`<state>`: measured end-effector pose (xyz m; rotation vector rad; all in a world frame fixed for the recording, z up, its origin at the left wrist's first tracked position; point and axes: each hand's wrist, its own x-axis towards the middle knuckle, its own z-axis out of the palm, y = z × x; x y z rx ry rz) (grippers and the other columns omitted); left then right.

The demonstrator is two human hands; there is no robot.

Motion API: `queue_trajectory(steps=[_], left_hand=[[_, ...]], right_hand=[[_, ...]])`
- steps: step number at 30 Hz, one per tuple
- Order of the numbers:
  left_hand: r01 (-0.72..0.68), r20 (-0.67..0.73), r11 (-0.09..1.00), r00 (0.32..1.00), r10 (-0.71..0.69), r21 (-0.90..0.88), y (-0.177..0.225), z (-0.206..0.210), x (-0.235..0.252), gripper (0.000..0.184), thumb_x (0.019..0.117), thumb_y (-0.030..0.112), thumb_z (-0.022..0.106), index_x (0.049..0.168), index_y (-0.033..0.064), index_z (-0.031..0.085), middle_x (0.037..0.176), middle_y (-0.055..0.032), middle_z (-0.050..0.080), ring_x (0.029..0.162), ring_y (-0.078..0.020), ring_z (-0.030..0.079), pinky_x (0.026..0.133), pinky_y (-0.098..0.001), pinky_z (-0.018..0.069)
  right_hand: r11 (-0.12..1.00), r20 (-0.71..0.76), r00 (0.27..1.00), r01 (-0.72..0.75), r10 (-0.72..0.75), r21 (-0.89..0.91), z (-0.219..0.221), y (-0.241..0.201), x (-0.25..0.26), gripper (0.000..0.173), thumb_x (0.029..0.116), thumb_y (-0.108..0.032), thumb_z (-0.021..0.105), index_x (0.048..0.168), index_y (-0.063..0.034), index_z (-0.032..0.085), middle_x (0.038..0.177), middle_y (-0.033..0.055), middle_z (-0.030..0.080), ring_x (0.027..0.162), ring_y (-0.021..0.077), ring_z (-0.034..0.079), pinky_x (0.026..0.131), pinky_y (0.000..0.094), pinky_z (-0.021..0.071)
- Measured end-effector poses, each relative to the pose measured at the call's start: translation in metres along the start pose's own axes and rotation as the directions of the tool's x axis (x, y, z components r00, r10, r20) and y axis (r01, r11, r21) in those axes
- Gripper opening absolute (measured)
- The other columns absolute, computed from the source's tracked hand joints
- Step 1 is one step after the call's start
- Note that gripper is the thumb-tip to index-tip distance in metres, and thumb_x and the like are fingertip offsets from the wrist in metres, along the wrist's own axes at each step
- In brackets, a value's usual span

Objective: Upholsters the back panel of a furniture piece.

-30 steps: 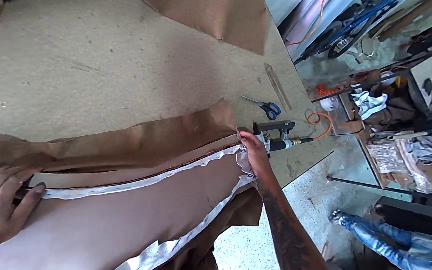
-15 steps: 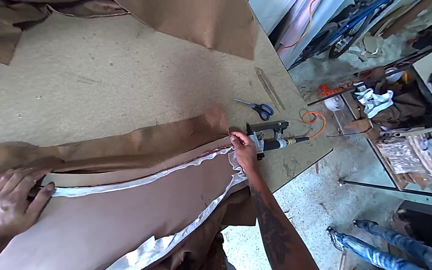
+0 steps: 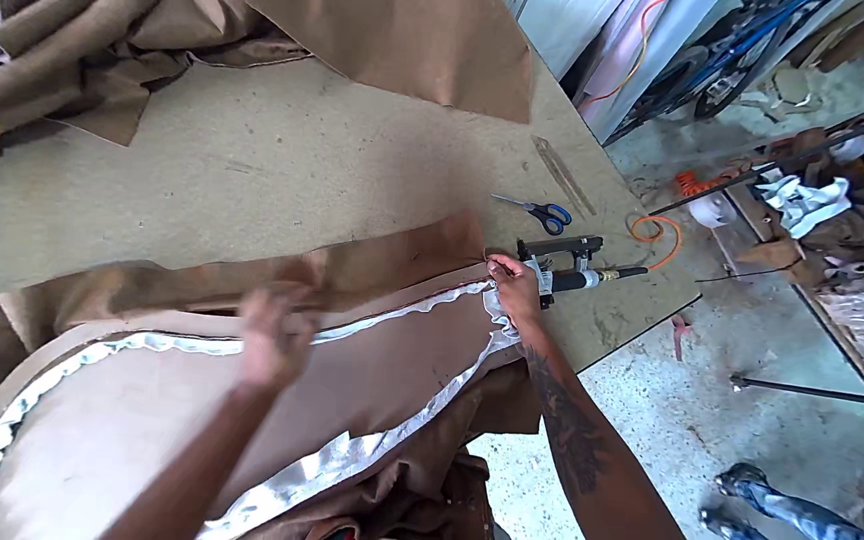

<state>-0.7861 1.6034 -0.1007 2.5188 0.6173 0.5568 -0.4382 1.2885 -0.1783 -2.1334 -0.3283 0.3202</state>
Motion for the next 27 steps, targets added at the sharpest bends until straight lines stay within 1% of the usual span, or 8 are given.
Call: queue_trajectory(steps=[2, 4, 8, 12, 15, 22, 24, 27], left_hand=[[-0.02, 0.098, 0.999, 0.995, 0.023, -0.029, 0.086, 0.059, 0.024, 0.036, 0.0934, 0.04, 0.069, 0.125, 0.0223, 0.073, 0.134, 0.0007, 0.065, 0.131, -0.0186, 0.056, 0.112, -0.0457, 0.0466], [0.012, 0.17, 1.0, 0.985, -0.014, 0.009, 0.139, 0.122, 0.047, 0.043, 0.0944, 0.048, 0.065, 0.129, 0.0243, 0.07, 0.135, 0.0022, 0.064, 0.131, -0.0186, 0.055, 0.111, -0.0453, 0.0471], [0.051, 0.277, 0.967, 0.953, -0.122, 0.25, 0.167, 0.193, 0.058, 0.061, 0.0991, 0.064, 0.044, 0.142, 0.0238, 0.06, 0.139, -0.0015, 0.061, 0.13, -0.0253, 0.054, 0.108, -0.0517, 0.0438], [0.046, 0.26, 0.961, 0.958, -0.121, 0.274, 0.165, 0.198, 0.056, 0.054, 0.0999, 0.064, 0.048, 0.134, 0.0255, 0.065, 0.129, -0.0005, 0.065, 0.121, -0.023, 0.059, 0.1, -0.05, 0.0485], [0.046, 0.238, 0.958, 0.964, -0.117, 0.284, 0.168, 0.2, 0.061, 0.051, 0.0989, 0.062, 0.053, 0.135, 0.0282, 0.065, 0.128, -0.0002, 0.066, 0.119, -0.0224, 0.06, 0.098, -0.049, 0.0506], [0.025, 0.225, 0.965, 0.97, -0.086, 0.26, 0.165, 0.204, 0.059, 0.047, 0.0986, 0.054, 0.059, 0.133, 0.0223, 0.067, 0.122, -0.0034, 0.067, 0.114, -0.0237, 0.061, 0.098, -0.0491, 0.0491], [0.035, 0.234, 0.966, 0.967, -0.096, 0.254, 0.165, 0.204, 0.058, 0.047, 0.0991, 0.053, 0.058, 0.134, 0.0221, 0.067, 0.122, -0.0037, 0.066, 0.115, -0.0238, 0.06, 0.099, -0.0497, 0.0483], [0.053, 0.229, 0.968, 0.967, -0.111, 0.246, 0.163, 0.206, 0.06, 0.047, 0.0996, 0.052, 0.057, 0.133, 0.0203, 0.068, 0.122, -0.0042, 0.066, 0.115, -0.0238, 0.06, 0.1, -0.0495, 0.0478]], right_hand=[[1.0, 0.006, 1.0, -0.015, 0.015, 0.014, -0.001, -0.001, 0.002, 0.021, 0.0989, -0.029, 0.069, 0.117, -0.0218, 0.077, 0.112, -0.0036, 0.076, 0.104, 0.0083, 0.07, 0.094, 0.0389, 0.06], [0.998, 0.024, 1.0, -0.021, 0.019, 0.057, -0.001, 0.0, 0.004, 0.021, 0.0993, -0.027, 0.069, 0.118, -0.0208, 0.076, 0.11, -0.0024, 0.076, 0.102, 0.0093, 0.071, 0.092, 0.0387, 0.0607], [0.999, 0.106, 0.994, 0.0, -0.006, 0.052, -0.018, -0.016, -0.013, 0.027, 0.1041, -0.029, 0.061, 0.127, -0.0205, 0.071, 0.119, 0.0007, 0.073, 0.108, 0.0128, 0.07, 0.095, 0.0424, 0.0593], [0.969, 0.265, 0.964, -0.093, 0.03, 0.228, -0.052, -0.016, -0.025, 0.033, 0.1054, -0.026, 0.058, 0.138, -0.0228, 0.064, 0.131, 0.0018, 0.069, 0.115, 0.0185, 0.068, 0.097, 0.0452, 0.0581], [0.94, 0.28, 0.949, -0.221, 0.146, 0.259, -0.06, -0.001, -0.035, 0.033, 0.101, -0.036, 0.066, 0.133, -0.0289, 0.062, 0.119, -0.0018, 0.072, 0.098, 0.0196, 0.072, 0.079, 0.0462, 0.0626], [0.917, 0.322, 0.944, -0.195, 0.078, 0.349, -0.05, 0.034, -0.036, 0.044, 0.1011, -0.029, 0.066, 0.145, -0.0298, 0.06, 0.14, -0.0106, 0.062, 0.123, 0.0054, 0.062, 0.101, 0.0359, 0.0583], [0.885, 0.34, 0.93, -0.269, 0.136, 0.381, -0.05, 0.032, -0.038, 0.045, 0.1011, -0.029, 0.066, 0.146, -0.0303, 0.059, 0.14, -0.011, 0.062, 0.121, 0.0054, 0.063, 0.1, 0.036, 0.0593], [0.869, 0.278, 0.94, -0.297, 0.195, 0.395, -0.047, 0.027, -0.039, 0.035, 0.0993, -0.027, 0.069, 0.134, -0.0285, 0.069, 0.135, -0.0125, 0.066, 0.117, 0.0046, 0.066, 0.096, 0.0334, 0.0613]])
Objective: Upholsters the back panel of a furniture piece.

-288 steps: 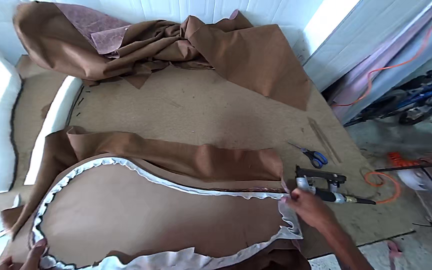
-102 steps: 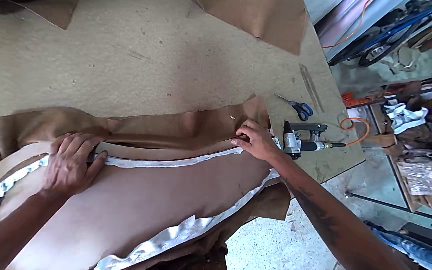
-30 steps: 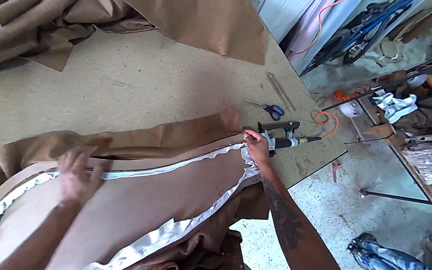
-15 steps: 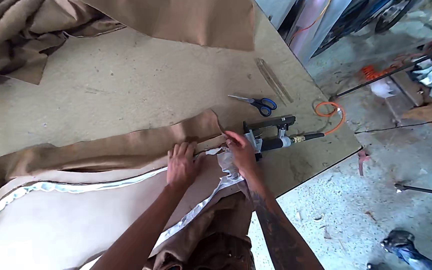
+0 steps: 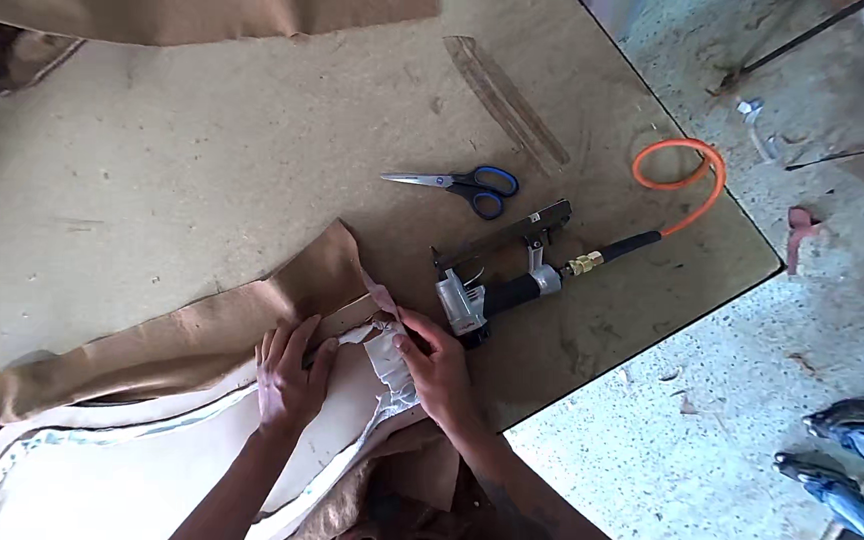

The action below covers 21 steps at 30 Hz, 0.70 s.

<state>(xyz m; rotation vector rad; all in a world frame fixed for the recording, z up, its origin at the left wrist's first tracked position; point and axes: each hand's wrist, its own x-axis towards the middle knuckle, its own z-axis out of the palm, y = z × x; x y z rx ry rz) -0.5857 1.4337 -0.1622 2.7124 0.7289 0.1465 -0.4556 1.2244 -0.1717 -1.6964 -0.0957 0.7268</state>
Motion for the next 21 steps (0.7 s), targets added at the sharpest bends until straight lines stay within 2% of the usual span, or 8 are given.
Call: queue_trajectory(steps=[2, 3, 6, 9, 14, 18, 21], left_hand=[[0.01, 0.002, 1.0, 1.0, -0.01, 0.005, -0.001, 0.001, 0.0, 0.046, 0.0989, 0.052, 0.058, 0.131, 0.0201, 0.069, 0.12, -0.0033, 0.067, 0.113, -0.0229, 0.06, 0.099, -0.0486, 0.0479], [0.016, 0.006, 1.0, 1.0, -0.016, 0.005, -0.001, 0.001, 0.0, 0.046, 0.0987, 0.052, 0.058, 0.13, 0.0198, 0.069, 0.12, -0.0033, 0.066, 0.113, -0.0229, 0.06, 0.099, -0.0485, 0.0477], [0.023, 0.008, 1.0, 1.0, -0.023, 0.005, -0.002, 0.001, 0.0, 0.047, 0.0979, 0.053, 0.059, 0.129, 0.0195, 0.069, 0.119, -0.0032, 0.067, 0.113, -0.0229, 0.06, 0.1, -0.0482, 0.0476], [0.031, 0.003, 0.999, 1.0, -0.031, 0.015, -0.002, 0.003, -0.001, 0.049, 0.0964, 0.054, 0.059, 0.129, 0.0188, 0.069, 0.118, -0.0037, 0.067, 0.112, -0.0231, 0.06, 0.099, -0.0475, 0.0472], [0.044, 0.009, 0.999, 0.999, -0.044, 0.032, -0.003, 0.003, -0.003, 0.051, 0.0957, 0.056, 0.058, 0.129, 0.0186, 0.069, 0.117, -0.0033, 0.066, 0.111, -0.0229, 0.059, 0.097, -0.0468, 0.0464], [0.048, 0.014, 0.999, 0.999, -0.048, 0.024, -0.002, 0.002, 0.0, 0.049, 0.096, 0.055, 0.058, 0.128, 0.0194, 0.07, 0.117, -0.0027, 0.066, 0.11, -0.0218, 0.059, 0.097, -0.046, 0.0465], [0.052, 0.026, 0.998, 0.998, -0.052, 0.022, -0.002, 0.002, 0.001, 0.047, 0.0967, 0.054, 0.058, 0.127, 0.0201, 0.07, 0.116, -0.0011, 0.066, 0.11, -0.0202, 0.059, 0.098, -0.0451, 0.046]], right_hand=[[0.999, -0.045, 0.998, 0.041, -0.041, 0.01, 0.003, 0.002, 0.0, 0.029, 0.0978, -0.024, 0.071, 0.127, -0.0243, 0.074, 0.138, -0.0102, 0.065, 0.122, 0.007, 0.064, 0.099, 0.0339, 0.061], [0.999, -0.042, 0.998, 0.046, -0.046, 0.006, 0.002, 0.002, 0.001, 0.029, 0.0976, -0.023, 0.071, 0.127, -0.0239, 0.074, 0.14, -0.0101, 0.064, 0.124, 0.0075, 0.063, 0.1, 0.0343, 0.0606], [0.999, 0.003, 1.0, -0.002, 0.003, -0.046, 0.001, 0.001, 0.002, 0.035, 0.0988, -0.028, 0.07, 0.134, -0.0292, 0.069, 0.137, -0.0129, 0.065, 0.121, 0.0048, 0.064, 0.099, 0.0336, 0.0603], [0.996, 0.057, 0.998, -0.014, 0.019, -0.089, -0.001, -0.002, 0.005, 0.041, 0.1006, -0.03, 0.066, 0.141, -0.032, 0.063, 0.138, -0.0122, 0.062, 0.123, 0.0048, 0.062, 0.1, 0.0338, 0.0585], [0.995, 0.083, 0.994, -0.072, 0.077, -0.065, 0.0, -0.006, 0.006, 0.047, 0.1006, -0.031, 0.067, 0.147, -0.036, 0.056, 0.137, -0.0105, 0.063, 0.114, 0.0076, 0.066, 0.093, 0.0362, 0.0621], [0.995, 0.094, 0.995, -0.019, 0.028, -0.103, -0.003, -0.006, 0.012, 0.042, 0.0994, -0.027, 0.068, 0.141, -0.0324, 0.064, 0.137, -0.0106, 0.063, 0.12, 0.0076, 0.063, 0.096, 0.0349, 0.0609], [0.995, 0.097, 0.995, -0.025, 0.034, -0.095, -0.005, -0.01, 0.015, 0.039, 0.0982, -0.024, 0.07, 0.137, -0.0287, 0.067, 0.135, -0.0088, 0.064, 0.116, 0.0096, 0.066, 0.092, 0.0345, 0.0626]])
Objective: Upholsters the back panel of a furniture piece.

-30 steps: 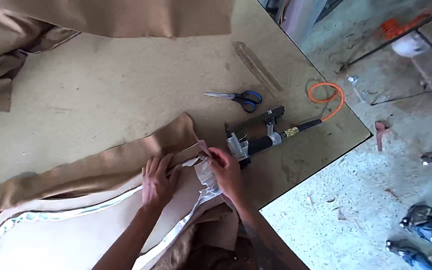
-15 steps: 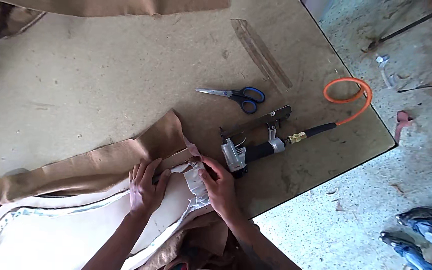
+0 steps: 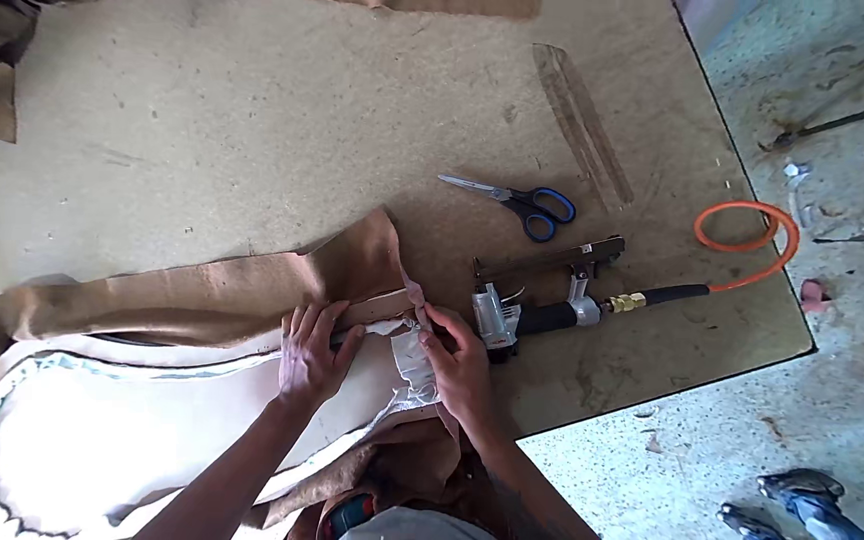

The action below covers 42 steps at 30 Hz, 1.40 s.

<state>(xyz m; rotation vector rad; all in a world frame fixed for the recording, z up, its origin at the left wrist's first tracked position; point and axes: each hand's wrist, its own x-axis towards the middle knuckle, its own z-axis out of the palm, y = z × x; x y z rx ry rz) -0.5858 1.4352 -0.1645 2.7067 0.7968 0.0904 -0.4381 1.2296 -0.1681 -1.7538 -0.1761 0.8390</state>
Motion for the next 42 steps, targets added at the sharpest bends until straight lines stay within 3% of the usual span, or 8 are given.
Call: queue_trajectory(steps=[3, 7, 11, 15, 22, 34, 38, 42], left_hand=[[-0.031, -0.009, 1.0, 0.999, 0.031, 0.005, 0.001, -0.002, 0.002, 0.048, 0.0964, 0.054, 0.058, 0.127, 0.0186, 0.07, 0.118, -0.0011, 0.067, 0.113, -0.0201, 0.059, 0.102, -0.0462, 0.0435], [-0.049, -0.001, 0.996, 0.999, 0.049, 0.072, 0.007, -0.004, -0.002, 0.057, 0.0938, 0.059, 0.058, 0.135, 0.0203, 0.067, 0.136, -0.0041, 0.06, 0.13, -0.0246, 0.052, 0.114, -0.0529, 0.0344], [0.049, -0.011, 0.993, 0.999, -0.049, 0.11, 0.035, 0.0, -0.002, 0.056, 0.0933, 0.048, 0.054, 0.141, 0.0195, 0.063, 0.144, -0.0054, 0.055, 0.134, -0.0268, 0.047, 0.112, -0.0536, 0.0349], [0.081, -0.013, 0.994, 0.997, -0.08, 0.072, 0.053, 0.004, 0.001, 0.056, 0.0922, 0.045, 0.051, 0.143, 0.0223, 0.062, 0.142, -0.0024, 0.057, 0.136, -0.0259, 0.045, 0.114, -0.0545, 0.0316], [0.079, -0.019, 0.997, 0.997, -0.079, 0.003, 0.053, 0.007, 0.004, 0.078, 0.0779, 0.073, 0.066, 0.135, 0.0198, 0.065, 0.135, -0.0051, 0.061, 0.131, -0.0255, 0.051, 0.114, -0.0503, 0.0373], [0.1, -0.098, 0.994, 0.99, -0.104, -0.046, 0.05, 0.011, 0.005, 0.074, 0.0727, 0.072, 0.074, 0.126, 0.0211, 0.07, 0.122, -0.0027, 0.064, 0.12, -0.0219, 0.056, 0.109, -0.0468, 0.0402], [0.107, -0.084, 0.993, 0.99, -0.11, -0.043, 0.05, 0.01, 0.007, 0.076, 0.0724, 0.075, 0.072, 0.127, 0.0222, 0.069, 0.122, -0.0026, 0.063, 0.12, -0.022, 0.056, 0.109, -0.0467, 0.0405], [0.104, -0.07, 0.993, 0.992, -0.108, -0.053, 0.05, 0.01, 0.005, 0.072, 0.0748, 0.07, 0.069, 0.129, 0.0225, 0.068, 0.121, -0.0013, 0.063, 0.119, -0.0209, 0.055, 0.109, -0.0458, 0.0394]], right_hand=[[0.999, 0.006, 1.0, 0.002, -0.002, 0.033, 0.0, -0.002, 0.002, 0.038, 0.098, -0.022, 0.07, 0.136, -0.0252, 0.068, 0.134, -0.0066, 0.065, 0.11, 0.0121, 0.069, 0.087, 0.0342, 0.0642], [0.999, -0.015, 0.999, 0.047, -0.047, 0.016, 0.004, 0.001, -0.002, 0.04, 0.099, -0.023, 0.069, 0.139, -0.0248, 0.065, 0.135, -0.0059, 0.065, 0.109, 0.0122, 0.069, 0.088, 0.0339, 0.0638], [0.997, -0.038, 0.996, 0.079, -0.078, 0.011, 0.007, 0.0, -0.002, 0.04, 0.0991, -0.022, 0.068, 0.139, -0.023, 0.065, 0.134, -0.0041, 0.065, 0.113, 0.0128, 0.068, 0.092, 0.0347, 0.0631], [0.997, -0.025, 0.997, 0.071, -0.071, 0.004, 0.006, -0.003, -0.004, 0.04, 0.0994, -0.022, 0.067, 0.139, -0.0224, 0.065, 0.135, -0.0031, 0.065, 0.115, 0.0137, 0.067, 0.094, 0.0358, 0.0626], [0.995, -0.002, 0.995, 0.097, -0.097, 0.02, 0.005, 0.003, -0.005, 0.042, 0.1007, -0.025, 0.066, 0.142, -0.0221, 0.062, 0.137, -0.0024, 0.064, 0.117, 0.014, 0.066, 0.095, 0.0363, 0.0619], [0.986, 0.025, 0.988, 0.15, -0.152, 0.068, 0.001, 0.004, 0.001, 0.041, 0.0973, -0.014, 0.071, 0.138, -0.0141, 0.065, 0.137, 0.003, 0.063, 0.116, 0.0189, 0.067, 0.094, 0.0373, 0.0631], [0.944, 0.234, 0.965, 0.184, -0.12, -0.274, -0.034, -0.034, -0.006, 0.046, 0.0997, -0.029, 0.064, 0.145, -0.023, 0.059, 0.151, -0.0038, 0.051, 0.134, 0.014, 0.054, 0.105, 0.0397, 0.0568], [0.551, 0.382, 0.864, 0.503, -0.327, -0.666, -0.131, -0.066, 0.008, 0.041, 0.0967, -0.033, 0.066, 0.137, -0.0221, 0.066, 0.144, 0.0006, 0.058, 0.134, 0.0201, 0.054, 0.107, 0.0464, 0.0518]])
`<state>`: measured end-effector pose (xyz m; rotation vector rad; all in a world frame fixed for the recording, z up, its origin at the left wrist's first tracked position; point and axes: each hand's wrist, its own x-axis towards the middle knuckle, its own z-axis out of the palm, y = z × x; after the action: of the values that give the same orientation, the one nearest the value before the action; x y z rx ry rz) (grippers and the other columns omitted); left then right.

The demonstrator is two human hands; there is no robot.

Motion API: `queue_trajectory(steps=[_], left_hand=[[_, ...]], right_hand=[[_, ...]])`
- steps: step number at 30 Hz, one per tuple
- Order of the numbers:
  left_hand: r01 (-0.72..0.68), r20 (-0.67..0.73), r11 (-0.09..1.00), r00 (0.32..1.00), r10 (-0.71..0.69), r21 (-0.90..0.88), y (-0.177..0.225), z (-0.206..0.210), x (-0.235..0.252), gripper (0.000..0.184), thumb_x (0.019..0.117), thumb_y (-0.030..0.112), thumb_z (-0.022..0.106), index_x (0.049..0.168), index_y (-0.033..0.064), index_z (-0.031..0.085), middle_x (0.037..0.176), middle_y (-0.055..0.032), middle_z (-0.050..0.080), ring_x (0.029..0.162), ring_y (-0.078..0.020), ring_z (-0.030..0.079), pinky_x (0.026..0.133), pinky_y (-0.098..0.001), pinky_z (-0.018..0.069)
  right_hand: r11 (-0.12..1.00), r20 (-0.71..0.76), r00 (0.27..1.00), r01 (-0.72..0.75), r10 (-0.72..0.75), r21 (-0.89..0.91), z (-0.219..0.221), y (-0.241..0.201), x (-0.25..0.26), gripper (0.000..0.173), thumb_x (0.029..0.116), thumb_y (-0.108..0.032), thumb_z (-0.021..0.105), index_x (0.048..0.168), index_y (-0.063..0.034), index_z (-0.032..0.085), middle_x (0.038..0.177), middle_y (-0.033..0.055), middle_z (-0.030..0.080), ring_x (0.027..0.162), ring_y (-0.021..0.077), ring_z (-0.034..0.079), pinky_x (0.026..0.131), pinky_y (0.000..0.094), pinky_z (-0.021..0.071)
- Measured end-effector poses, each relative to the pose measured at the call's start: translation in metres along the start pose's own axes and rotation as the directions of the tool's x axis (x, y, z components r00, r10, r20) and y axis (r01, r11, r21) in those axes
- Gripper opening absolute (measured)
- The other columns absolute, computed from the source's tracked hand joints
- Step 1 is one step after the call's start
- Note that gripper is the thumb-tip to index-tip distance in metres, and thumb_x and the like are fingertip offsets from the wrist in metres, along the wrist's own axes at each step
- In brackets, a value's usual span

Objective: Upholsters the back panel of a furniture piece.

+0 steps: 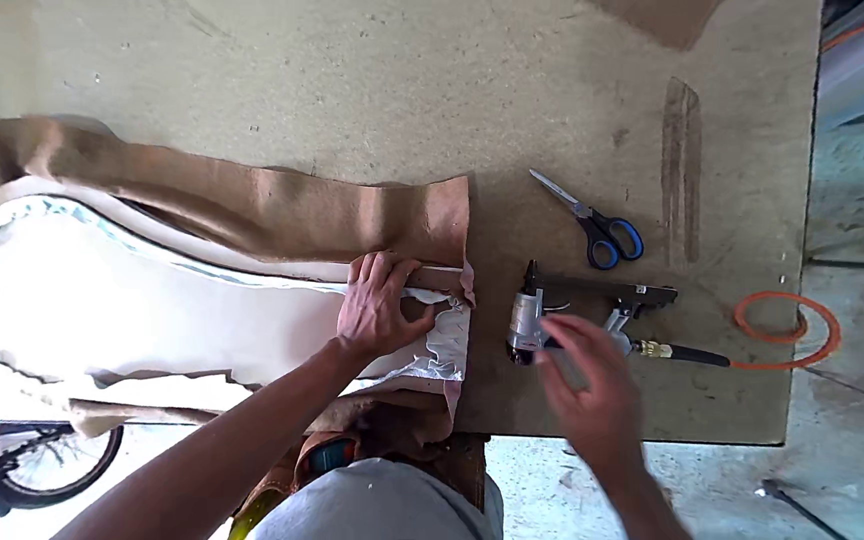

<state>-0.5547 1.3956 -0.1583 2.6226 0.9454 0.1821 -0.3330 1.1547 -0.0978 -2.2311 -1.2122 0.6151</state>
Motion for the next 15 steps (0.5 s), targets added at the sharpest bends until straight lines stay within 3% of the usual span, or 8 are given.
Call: queue_trajectory(steps=[1, 3, 6, 9, 11, 12, 14, 15], left_hand=[[-0.004, -0.003, 1.0, 1.0, 0.004, -0.001, -0.001, 0.0, -0.001, 0.069, 0.0755, 0.065, 0.069, 0.129, 0.0225, 0.068, 0.121, -0.0011, 0.063, 0.119, -0.0206, 0.055, 0.109, -0.0455, 0.0392], [-0.013, 0.0, 1.0, 1.0, 0.013, -0.009, -0.002, 0.0, -0.001, 0.067, 0.0758, 0.061, 0.069, 0.131, 0.0227, 0.067, 0.121, -0.0012, 0.063, 0.119, -0.021, 0.055, 0.109, -0.0458, 0.039], [-0.015, 0.011, 0.999, 1.0, 0.015, -0.03, -0.002, -0.001, -0.002, 0.067, 0.076, 0.061, 0.068, 0.131, 0.0228, 0.067, 0.125, -0.0016, 0.062, 0.123, -0.0215, 0.054, 0.11, -0.0464, 0.0389], [-0.01, 0.016, 1.0, 1.0, 0.01, -0.03, -0.002, -0.003, 0.001, 0.065, 0.0767, 0.06, 0.067, 0.131, 0.0236, 0.067, 0.127, -0.0019, 0.062, 0.124, -0.0219, 0.054, 0.11, -0.0464, 0.0387], [-0.009, 0.032, 1.0, 0.999, 0.01, -0.028, -0.003, -0.004, 0.001, 0.066, 0.0772, 0.061, 0.066, 0.132, 0.0235, 0.066, 0.128, -0.0024, 0.062, 0.124, -0.0227, 0.054, 0.111, -0.0469, 0.0383], [-0.01, 0.04, 0.999, 0.999, 0.011, -0.035, -0.004, -0.004, 0.001, 0.067, 0.0776, 0.061, 0.065, 0.132, 0.0228, 0.066, 0.129, -0.0031, 0.062, 0.125, -0.0235, 0.054, 0.112, -0.0477, 0.0377], [-0.007, 0.053, 0.999, 0.999, 0.01, -0.051, -0.003, -0.003, -0.001, 0.067, 0.0781, 0.061, 0.065, 0.132, 0.0218, 0.066, 0.129, -0.0033, 0.061, 0.127, -0.0239, 0.053, 0.113, -0.0482, 0.0369], [-0.009, 0.052, 0.998, 0.999, 0.012, -0.056, -0.004, -0.003, 0.001, 0.067, 0.0786, 0.061, 0.064, 0.132, 0.0211, 0.066, 0.129, -0.0035, 0.061, 0.127, -0.0238, 0.053, 0.113, -0.0479, 0.037]], right_hand=[[0.99, 0.082, 0.997, 0.021, -0.01, -0.137, -0.012, 0.024, 0.001, 0.049, 0.0932, -0.036, 0.069, 0.141, -0.0252, 0.062, 0.147, 0.0001, 0.055, 0.137, 0.0224, 0.051, 0.11, 0.0503, 0.0475], [0.946, 0.254, 0.967, 0.116, -0.038, -0.302, -0.02, 0.061, 0.008, 0.07, 0.0864, -0.034, 0.077, 0.151, -0.0292, 0.051, 0.156, 0.0032, 0.045, 0.14, 0.0278, 0.048, 0.108, 0.0557, 0.0479], [0.914, 0.361, 0.918, 0.28, -0.165, -0.293, -0.017, 0.079, 0.028, 0.085, 0.0792, -0.015, 0.085, 0.154, -0.0229, 0.047, 0.154, 0.0135, 0.041, 0.125, 0.0331, 0.058, 0.092, 0.0529, 0.059], [0.915, 0.432, 0.889, 0.291, -0.151, -0.28, -0.024, 0.061, 0.055, 0.09, 0.0712, -0.011, 0.085, 0.152, -0.015, 0.047, 0.152, 0.0105, 0.044, 0.122, 0.0304, 0.061, 0.089, 0.0512, 0.0606], [0.93, 0.43, 0.898, 0.232, -0.091, -0.286, -0.04, 0.028, 0.07, 0.077, 0.0734, -0.023, 0.08, 0.145, -0.0166, 0.054, 0.133, 0.0056, 0.06, 0.109, 0.0236, 0.067, 0.084, 0.0508, 0.0611], [0.935, 0.419, 0.905, 0.205, -0.07, -0.288, -0.05, 0.008, 0.077, 0.063, 0.0765, -0.03, 0.076, 0.136, -0.0175, 0.061, 0.117, 0.0028, 0.067, 0.094, 0.0195, 0.069, 0.075, 0.0486, 0.0614], [0.937, 0.394, 0.912, 0.228, -0.11, -0.266, -0.064, -0.021, 0.089, 0.031, 0.084, -0.042, 0.064, 0.105, -0.0207, 0.069, 0.082, -0.006, 0.067, 0.067, 0.0074, 0.064, 0.056, 0.0371, 0.0564], [0.938, 0.414, 0.899, 0.259, -0.146, -0.232, -0.068, -0.032, 0.096, 0.026, 0.0873, -0.045, 0.062, 0.101, -0.0234, 0.069, 0.08, -0.0098, 0.067, 0.067, 0.0023, 0.064, 0.057, 0.0321, 0.0574]])
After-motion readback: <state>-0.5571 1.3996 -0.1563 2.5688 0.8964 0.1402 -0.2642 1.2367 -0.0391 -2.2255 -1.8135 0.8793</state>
